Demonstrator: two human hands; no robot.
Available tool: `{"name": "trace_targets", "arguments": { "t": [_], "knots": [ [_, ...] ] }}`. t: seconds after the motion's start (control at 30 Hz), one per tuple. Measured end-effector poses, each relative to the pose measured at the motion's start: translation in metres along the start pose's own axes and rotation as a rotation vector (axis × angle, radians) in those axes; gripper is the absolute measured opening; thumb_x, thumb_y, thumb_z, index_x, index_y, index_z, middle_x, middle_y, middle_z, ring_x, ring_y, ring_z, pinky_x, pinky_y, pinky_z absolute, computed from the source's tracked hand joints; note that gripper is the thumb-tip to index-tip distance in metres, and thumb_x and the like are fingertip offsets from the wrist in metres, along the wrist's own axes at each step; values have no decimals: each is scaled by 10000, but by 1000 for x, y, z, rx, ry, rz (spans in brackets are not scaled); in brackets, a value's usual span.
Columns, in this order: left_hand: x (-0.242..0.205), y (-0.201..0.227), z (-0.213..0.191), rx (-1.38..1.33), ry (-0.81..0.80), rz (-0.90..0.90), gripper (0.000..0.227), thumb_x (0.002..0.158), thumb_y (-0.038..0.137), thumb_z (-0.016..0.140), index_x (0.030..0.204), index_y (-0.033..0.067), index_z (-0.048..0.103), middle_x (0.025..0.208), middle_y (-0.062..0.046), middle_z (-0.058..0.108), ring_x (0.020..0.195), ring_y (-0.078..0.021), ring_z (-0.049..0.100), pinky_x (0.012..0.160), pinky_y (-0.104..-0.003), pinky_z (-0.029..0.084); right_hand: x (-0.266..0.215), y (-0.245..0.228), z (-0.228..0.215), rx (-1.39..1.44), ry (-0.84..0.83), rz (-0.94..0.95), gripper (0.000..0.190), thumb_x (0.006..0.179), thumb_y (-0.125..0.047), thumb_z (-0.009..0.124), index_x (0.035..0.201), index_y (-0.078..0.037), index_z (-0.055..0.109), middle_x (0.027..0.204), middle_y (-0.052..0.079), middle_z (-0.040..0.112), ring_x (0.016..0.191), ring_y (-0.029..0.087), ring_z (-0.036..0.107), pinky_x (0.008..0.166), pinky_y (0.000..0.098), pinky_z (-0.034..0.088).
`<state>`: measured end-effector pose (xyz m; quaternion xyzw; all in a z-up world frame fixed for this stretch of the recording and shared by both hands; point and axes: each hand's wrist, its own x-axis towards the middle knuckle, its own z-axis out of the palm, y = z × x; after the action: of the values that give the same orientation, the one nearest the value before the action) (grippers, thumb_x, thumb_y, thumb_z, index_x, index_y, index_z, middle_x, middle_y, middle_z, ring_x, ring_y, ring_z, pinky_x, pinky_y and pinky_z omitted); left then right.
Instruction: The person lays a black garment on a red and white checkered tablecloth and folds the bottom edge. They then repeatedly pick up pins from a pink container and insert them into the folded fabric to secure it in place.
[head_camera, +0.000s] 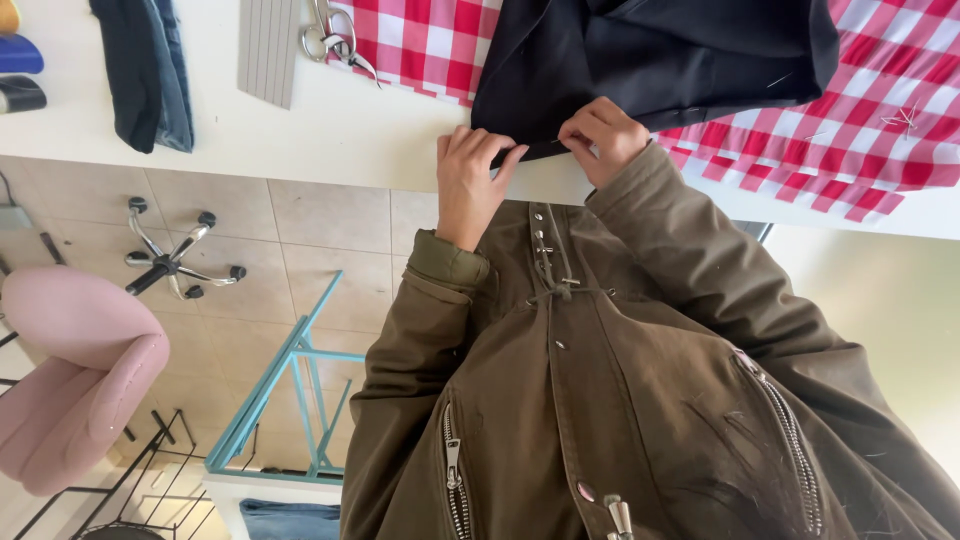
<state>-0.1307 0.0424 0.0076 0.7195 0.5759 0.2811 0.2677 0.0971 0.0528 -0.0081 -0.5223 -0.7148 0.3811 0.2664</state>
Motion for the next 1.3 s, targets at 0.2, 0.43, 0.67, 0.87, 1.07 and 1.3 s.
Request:
{"name": "trace_targets", "arguments": {
  "t": [0.2, 0.43, 0.67, 0.87, 1.07, 1.3],
  "knots": [
    [2, 3, 0, 50, -14, 5, 192, 890, 170, 839, 832, 99, 670, 805, 1, 588, 833, -218, 538, 819, -387, 405, -3, 4, 0, -65, -3, -42, 132, 915, 46, 782, 1007, -31, 729, 1020, 106, 676, 795, 243, 691, 683, 321, 571],
    [2, 5, 3, 61, -29, -13, 211, 865, 157, 845, 815, 105, 647, 824, 16, 582, 848, -213, 542, 831, -393, 407, -1, -2, 14, -32, -49, -76, 151, 887, 40, 772, 1004, -33, 711, 1003, 104, 652, 811, 252, 684, 686, 342, 568],
    [2, 4, 7, 99, -28, -31, 236, 832, 145, 855, 815, 104, 623, 828, 10, 577, 849, -225, 545, 807, -401, 403, -1, 4, 23, -161, -6, -54, 170, 835, 44, 767, 957, -67, 722, 971, 79, 635, 785, 256, 677, 654, 355, 555],
    [-1, 2, 7, 130, -6, -75, 274, 833, 186, 877, 810, 106, 615, 820, 7, 570, 836, -231, 537, 795, -400, 404, -2, 5, 22, -162, 6, -77, 172, 838, 43, 755, 963, -65, 710, 986, 76, 632, 819, 241, 678, 687, 350, 572],
    [-6, 0, 10, 141, 14, -75, 273, 826, 208, 888, 820, 122, 630, 860, 14, 569, 862, -223, 540, 808, -404, 409, -1, 2, 24, -175, -5, -90, 172, 816, 51, 756, 943, -55, 708, 969, 79, 633, 823, 260, 662, 696, 366, 567],
    [-2, 30, -9, 190, 181, -181, 641, 742, 265, 892, 1225, 30, 543, 1192, -158, 573, 1064, -301, 524, 869, -436, 433, -2, -4, 26, -278, 11, -129, 158, 849, 39, 743, 954, -61, 681, 979, 73, 612, 850, 254, 657, 721, 354, 576]
  ]
}}
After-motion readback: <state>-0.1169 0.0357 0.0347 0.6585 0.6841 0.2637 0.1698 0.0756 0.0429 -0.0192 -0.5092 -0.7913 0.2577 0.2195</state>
